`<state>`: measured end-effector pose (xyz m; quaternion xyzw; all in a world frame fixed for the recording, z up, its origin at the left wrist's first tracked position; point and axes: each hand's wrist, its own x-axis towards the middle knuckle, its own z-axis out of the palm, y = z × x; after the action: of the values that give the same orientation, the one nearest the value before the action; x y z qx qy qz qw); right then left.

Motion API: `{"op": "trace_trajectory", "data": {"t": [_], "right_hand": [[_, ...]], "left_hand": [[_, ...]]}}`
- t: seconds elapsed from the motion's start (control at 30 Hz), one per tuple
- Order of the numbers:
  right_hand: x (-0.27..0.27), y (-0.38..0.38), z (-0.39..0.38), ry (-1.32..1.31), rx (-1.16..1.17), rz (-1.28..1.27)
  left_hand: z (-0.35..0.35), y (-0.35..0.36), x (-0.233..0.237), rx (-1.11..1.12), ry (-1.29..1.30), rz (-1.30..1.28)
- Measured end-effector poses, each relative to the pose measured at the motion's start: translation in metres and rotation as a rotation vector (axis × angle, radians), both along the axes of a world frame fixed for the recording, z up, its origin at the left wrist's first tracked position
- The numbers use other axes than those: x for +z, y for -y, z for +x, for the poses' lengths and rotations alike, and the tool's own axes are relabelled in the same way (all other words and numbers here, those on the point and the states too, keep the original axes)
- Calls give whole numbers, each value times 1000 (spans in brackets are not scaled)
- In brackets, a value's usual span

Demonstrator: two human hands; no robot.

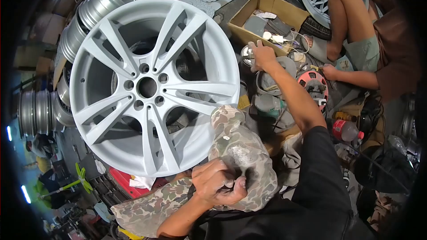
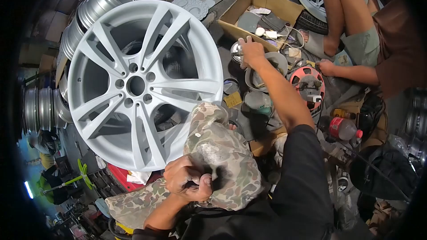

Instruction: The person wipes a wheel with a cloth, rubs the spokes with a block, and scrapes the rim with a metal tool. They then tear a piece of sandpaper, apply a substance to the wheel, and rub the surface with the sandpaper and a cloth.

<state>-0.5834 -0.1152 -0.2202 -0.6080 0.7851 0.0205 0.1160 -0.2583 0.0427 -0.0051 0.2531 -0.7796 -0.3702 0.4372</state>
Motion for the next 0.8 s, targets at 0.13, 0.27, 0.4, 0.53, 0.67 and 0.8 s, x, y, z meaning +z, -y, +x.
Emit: {"op": "trace_trajectory", "data": {"t": [0.13, 0.27, 0.4, 0.53, 0.67, 0.8], "right_hand": [[-12, -2, -14, 63, 77, -94], [-14, 5, -18, 60, 103, -138], [-24, 22, -16, -39, 105, -167], [-32, 31, -22, -53, 83, -151], [-33, 32, -21, -36, 60, -138], [-6, 7, -11, 28, 36, -225]], "left_hand": [[-2, 0, 5, -20, -7, 26], [-1, -3, 7, -50, 4, 18], [0, -6, 7, -49, -5, 9], [2, -8, 9, -37, 22, -25], [7, -13, 8, -33, -5, -8], [6, -15, 10, -76, -55, 26]]}}
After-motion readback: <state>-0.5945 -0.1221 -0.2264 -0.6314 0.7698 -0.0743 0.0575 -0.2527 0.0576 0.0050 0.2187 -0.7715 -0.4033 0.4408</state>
